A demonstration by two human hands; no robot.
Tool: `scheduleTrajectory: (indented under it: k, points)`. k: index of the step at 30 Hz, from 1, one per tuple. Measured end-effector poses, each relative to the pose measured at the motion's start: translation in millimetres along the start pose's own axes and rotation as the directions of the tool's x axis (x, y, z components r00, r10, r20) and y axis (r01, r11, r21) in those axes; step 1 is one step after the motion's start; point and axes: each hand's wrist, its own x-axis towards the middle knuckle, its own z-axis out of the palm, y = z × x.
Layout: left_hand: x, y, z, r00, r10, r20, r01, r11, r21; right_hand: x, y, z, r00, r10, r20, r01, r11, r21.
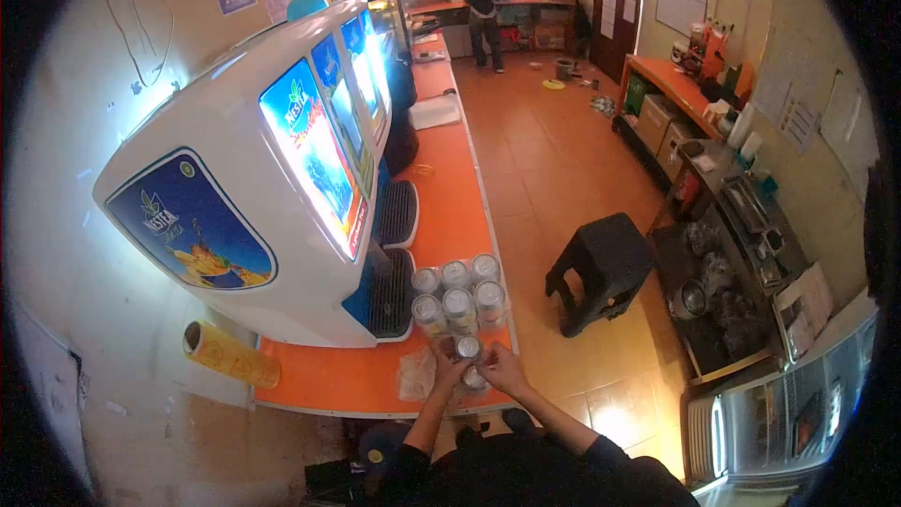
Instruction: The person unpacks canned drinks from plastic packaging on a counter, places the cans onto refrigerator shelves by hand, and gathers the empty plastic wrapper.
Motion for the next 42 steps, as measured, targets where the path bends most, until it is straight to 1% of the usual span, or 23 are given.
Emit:
scheduleTrajectory:
  k: [1,3,4,6,10,12,13,17,19,20,22,23,25,26,27,29,30,32,35,38,39,41,42]
  points:
    - [1.2,1.8,1.9,1.000,0.001,-0.002,-0.001,1.000,0.000,-0.2,2.2,-0.4,1.000,-0.001,0.002,0.001,1.000,0.001]
    - [4.5,7.5,6.6,0.999,0.016,0.048,-0.027,0.969,0.245,-2.7,6.0,-3.5,0.995,-0.095,0.040,0.095,0.995,-0.020]
    - [4.7,11.4,9.6,0.999,0.013,0.047,-0.024,0.969,0.246,-3.7,7.2,-5.6,0.995,-0.092,0.042,0.093,0.996,-0.019]
    - [3.7,16.4,15.3,0.999,-0.005,-0.052,0.027,0.908,0.417,-6.6,8.8,-10.7,0.992,-0.092,0.090,0.094,0.996,-0.012]
    - [-1.8,31.7,21.1,0.997,0.032,-0.070,0.008,0.864,0.503,-6.9,16.0,-16.5,0.987,-0.093,0.132,0.086,0.995,0.059]
    - [-14.1,62.3,21.9,0.998,0.016,-0.069,0.009,0.939,0.343,-7.9,31.1,-14.1,0.980,-0.117,0.159,0.077,0.967,0.241]
    - [-16.0,57.7,16.1,0.997,-0.009,-0.077,0.036,0.936,0.350,-10.7,19.4,-19.5,0.987,-0.073,0.143,0.063,0.995,0.076]
    - [-19.8,37.7,-6.6,0.986,0.127,-0.105,-0.080,0.925,0.372,-10.2,29.1,-19.8,0.979,-0.020,0.204,0.008,0.998,0.058]
    - [-24.5,53.6,-9.1,0.975,0.186,-0.124,-0.131,0.925,0.356,-8.5,33.5,-14.3,0.996,-0.092,0.002,0.092,0.993,-0.069]
    - [-26.1,51.1,-15.8,0.975,0.181,-0.132,-0.123,0.926,0.358,-9.6,36.1,-14.9,0.996,-0.089,0.012,0.089,0.994,-0.068]
    - [-29.0,51.3,-33.7,0.965,0.216,-0.145,-0.161,0.934,0.321,-10.6,27.2,-20.4,0.976,-0.219,-0.011,0.197,0.897,-0.396]
    - [-31.8,51.4,-41.9,0.965,0.213,-0.151,-0.155,0.934,0.323,-10.0,28.2,-20.2,0.976,-0.216,-0.005,0.197,0.898,-0.393]
    - [-41.6,70.4,-51.4,0.955,-0.093,-0.281,0.112,0.992,0.055,-10.8,31.9,-18.8,0.978,-0.209,0.013,0.194,0.879,-0.436]
    - [-37.8,56.4,-63.3,0.953,-0.097,-0.287,0.118,0.992,0.055,-10.7,33.8,-17.5,0.978,-0.206,0.020,0.194,0.880,-0.434]
    - [-28.6,32.2,-77.8,0.943,0.037,-0.330,0.016,0.988,0.156,-10.2,34.2,-16.3,0.988,-0.153,0.019,0.148,0.910,-0.388]
    - [-27.1,34.9,-78.4,0.900,0.192,-0.390,-0.118,0.971,0.206,-9.7,41.7,-12.6,0.995,-0.097,0.027,0.101,0.935,-0.341]
    - [-28.2,45.3,-76.5,0.899,0.191,-0.394,-0.116,0.972,0.206,-6.1,50.9,-10.5,0.993,-0.105,0.052,0.117,0.934,-0.337]
    - [-30.7,58.8,-73.1,0.823,0.436,-0.365,-0.171,0.802,0.572,-4.8,54.5,-10.9,0.990,-0.114,0.079,0.134,0.933,-0.335]
    - [-37.2,68.7,-69.6,0.887,0.322,-0.330,-0.083,0.816,0.572,-6.0,40.0,-16.2,0.989,-0.093,0.117,0.125,0.943,-0.307]
    - [-36.0,56.0,-70.6,0.946,0.226,-0.231,-0.035,0.783,0.621,-10.2,21.3,-17.1,0.970,-0.204,0.131,0.233,0.934,-0.272]
    - [-35.2,50.7,-69.8,0.945,0.230,-0.231,-0.039,0.783,0.621,-13.1,11.2,-16.2,0.972,-0.195,0.132,0.220,0.950,-0.223]
    - [-34.1,41.6,-64.9,0.888,0.406,-0.217,-0.087,0.611,0.787,-12.4,12.9,-14.0,0.972,-0.200,0.124,0.220,0.960,-0.174]
    - [-35.5,49.5,-59.2,0.882,0.422,-0.211,-0.102,0.608,0.787,-12.8,24.7,-10.2,0.977,-0.162,0.137,0.195,0.942,-0.274]
